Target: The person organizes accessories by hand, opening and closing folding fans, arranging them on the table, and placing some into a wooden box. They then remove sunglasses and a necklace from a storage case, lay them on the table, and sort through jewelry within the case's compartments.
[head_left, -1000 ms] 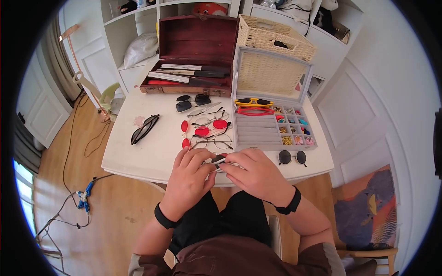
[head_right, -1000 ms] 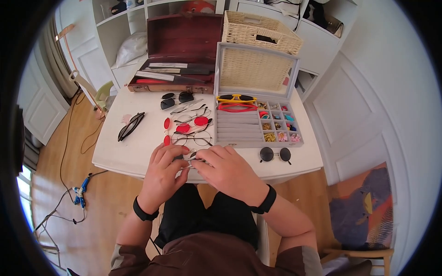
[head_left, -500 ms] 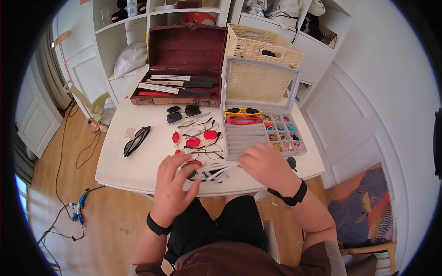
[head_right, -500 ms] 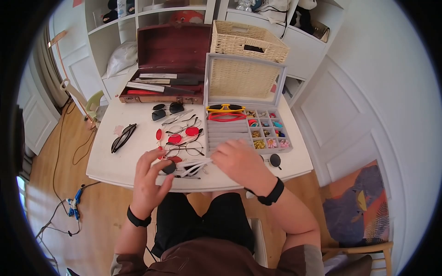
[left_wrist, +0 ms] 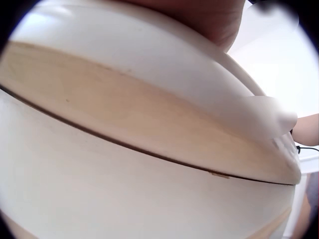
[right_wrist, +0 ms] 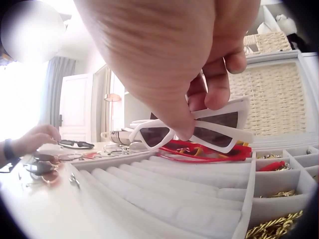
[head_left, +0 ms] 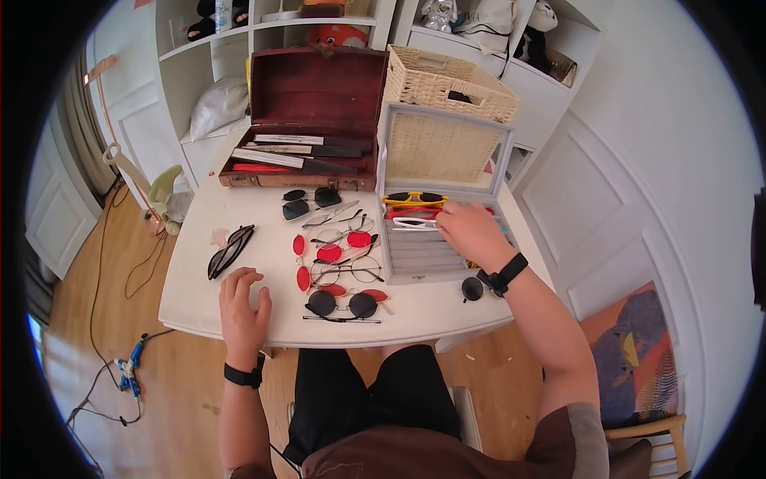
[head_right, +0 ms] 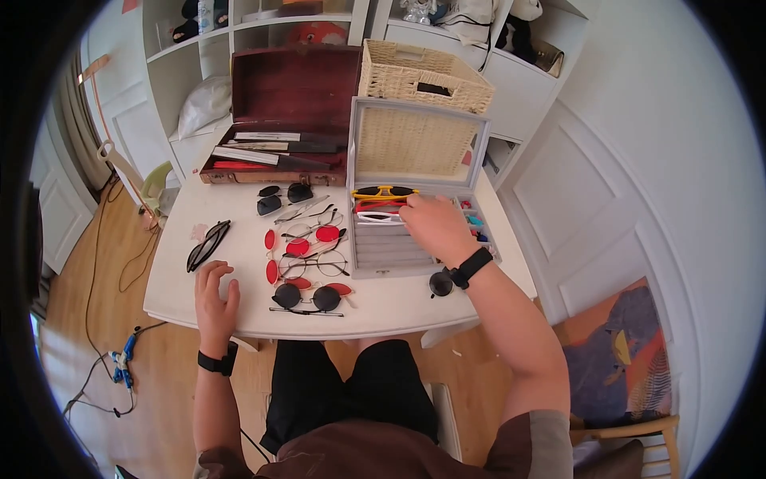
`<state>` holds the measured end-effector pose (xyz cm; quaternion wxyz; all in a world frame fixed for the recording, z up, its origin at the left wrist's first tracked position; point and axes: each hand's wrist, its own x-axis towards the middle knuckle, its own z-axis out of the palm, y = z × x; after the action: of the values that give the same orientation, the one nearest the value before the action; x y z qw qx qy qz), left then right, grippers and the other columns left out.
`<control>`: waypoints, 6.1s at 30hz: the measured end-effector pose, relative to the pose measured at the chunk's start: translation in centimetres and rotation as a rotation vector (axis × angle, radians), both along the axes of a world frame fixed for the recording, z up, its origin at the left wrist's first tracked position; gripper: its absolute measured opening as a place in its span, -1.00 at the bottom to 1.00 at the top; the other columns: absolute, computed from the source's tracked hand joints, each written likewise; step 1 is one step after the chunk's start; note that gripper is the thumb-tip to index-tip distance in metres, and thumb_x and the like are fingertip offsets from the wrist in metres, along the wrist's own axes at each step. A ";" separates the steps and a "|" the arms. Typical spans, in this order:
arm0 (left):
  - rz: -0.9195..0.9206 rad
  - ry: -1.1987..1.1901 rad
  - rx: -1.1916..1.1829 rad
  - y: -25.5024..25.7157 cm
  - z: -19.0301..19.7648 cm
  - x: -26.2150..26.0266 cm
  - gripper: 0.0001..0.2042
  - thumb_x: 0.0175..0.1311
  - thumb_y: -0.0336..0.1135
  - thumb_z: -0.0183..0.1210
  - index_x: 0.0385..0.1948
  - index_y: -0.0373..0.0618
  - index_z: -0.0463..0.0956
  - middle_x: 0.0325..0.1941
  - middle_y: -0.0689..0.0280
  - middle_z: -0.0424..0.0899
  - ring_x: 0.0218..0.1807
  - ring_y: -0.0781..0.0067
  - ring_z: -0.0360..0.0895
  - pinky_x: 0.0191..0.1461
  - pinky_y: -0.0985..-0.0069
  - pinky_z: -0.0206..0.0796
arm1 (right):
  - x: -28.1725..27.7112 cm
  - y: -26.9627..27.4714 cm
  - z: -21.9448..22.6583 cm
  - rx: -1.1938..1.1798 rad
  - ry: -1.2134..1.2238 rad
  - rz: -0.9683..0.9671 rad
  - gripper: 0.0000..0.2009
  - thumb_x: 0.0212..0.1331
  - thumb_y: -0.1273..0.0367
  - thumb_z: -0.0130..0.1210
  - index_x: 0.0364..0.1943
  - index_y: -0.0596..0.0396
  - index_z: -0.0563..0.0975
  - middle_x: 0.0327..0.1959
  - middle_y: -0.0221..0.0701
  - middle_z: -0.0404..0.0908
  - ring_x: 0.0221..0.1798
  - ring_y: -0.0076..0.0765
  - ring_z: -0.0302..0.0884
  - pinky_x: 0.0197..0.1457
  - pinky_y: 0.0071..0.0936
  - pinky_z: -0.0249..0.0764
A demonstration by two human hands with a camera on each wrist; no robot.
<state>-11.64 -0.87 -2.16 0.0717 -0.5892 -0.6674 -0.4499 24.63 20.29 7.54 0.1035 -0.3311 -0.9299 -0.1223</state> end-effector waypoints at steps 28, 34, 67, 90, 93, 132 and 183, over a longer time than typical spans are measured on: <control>0.024 0.038 -0.048 -0.1 0.2 0.2 -0.89 0.19 -0.44 0.20 -0.27 -0.15 0.56 -0.08 0.23 0.62 0.03 0.12 0.52 0.18 0.21 0.28 | -1.1 2.1 -3.8 0.182 -0.184 -0.029 -0.87 0.10 0.43 0.10 -0.54 -0.04 0.64 -0.50 -0.40 0.69 -0.36 -0.25 0.66 -0.17 -0.29 0.40; 0.022 0.062 -0.052 -0.1 0.2 0.4 -0.92 0.21 -0.46 0.18 -0.28 -0.17 0.56 -0.11 0.20 0.62 0.01 0.10 0.53 0.18 0.22 0.29 | -1.0 2.3 -3.7 0.220 -0.156 0.005 -0.85 0.14 0.35 0.17 -0.55 -0.02 0.62 -0.50 -0.42 0.65 -0.34 -0.28 0.61 -0.14 -0.31 0.36; 0.163 0.110 -0.250 1.0 -0.7 -0.9 -0.60 0.22 -0.17 0.24 0.06 -0.12 0.60 0.38 0.14 0.45 0.34 0.03 0.37 0.36 0.10 0.22 | 3.3 -5.0 3.8 -0.149 0.334 -0.120 -0.86 0.17 0.34 0.25 -0.37 0.13 0.67 -0.48 -0.29 0.63 -0.38 -0.12 0.57 -0.15 -0.25 0.41; 0.238 0.284 -0.341 -0.2 0.3 -3.6 -0.67 0.25 -0.30 0.22 0.05 -0.13 0.57 0.12 0.25 0.56 0.17 0.11 0.47 0.13 0.13 0.36 | 9.8 -13.5 -1.2 -0.277 0.709 -0.205 -0.90 0.22 0.40 0.24 -0.35 0.15 0.67 -0.46 -0.30 0.65 -0.36 -0.14 0.51 -0.19 -0.30 0.39; 0.257 0.336 -0.342 -0.3 0.3 -3.7 -0.70 0.27 -0.33 0.21 0.03 -0.12 0.58 0.07 0.27 0.57 0.11 0.14 0.49 0.07 0.16 0.37 | 9.5 -13.5 -1.4 -0.297 0.713 -0.193 -0.91 0.22 0.41 0.25 -0.35 0.14 0.67 -0.46 -0.31 0.65 -0.38 -0.15 0.51 -0.20 -0.31 0.39; -0.355 0.437 0.024 -1.8 9.3 10.7 -0.73 0.03 -0.51 0.35 -0.19 0.01 0.66 -0.19 0.46 0.64 -0.17 0.40 0.52 -0.05 0.37 0.28 | -5.3 -15.3 1.4 -0.136 0.241 0.299 -0.91 0.14 0.36 0.29 -0.31 -0.04 0.61 -0.29 -0.52 0.54 -0.23 -0.41 0.54 -0.18 -0.42 0.31; 0.033 0.007 -0.064 -0.3 0.0 -0.3 -0.87 0.22 -0.47 0.19 -0.22 -0.16 0.57 -0.17 0.26 0.63 -0.15 0.25 0.56 0.04 0.30 0.34 | -0.2 -4.0 -0.3 0.108 0.045 0.181 -0.91 0.10 0.35 0.28 -0.47 -0.02 0.62 -0.49 -0.47 0.54 -0.36 -0.31 0.53 -0.17 -0.34 0.35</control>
<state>-11.95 -1.18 -2.14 0.0627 -0.5819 -0.6906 -0.4250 24.40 16.26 7.21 0.1527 -0.2424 -0.9455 -0.1547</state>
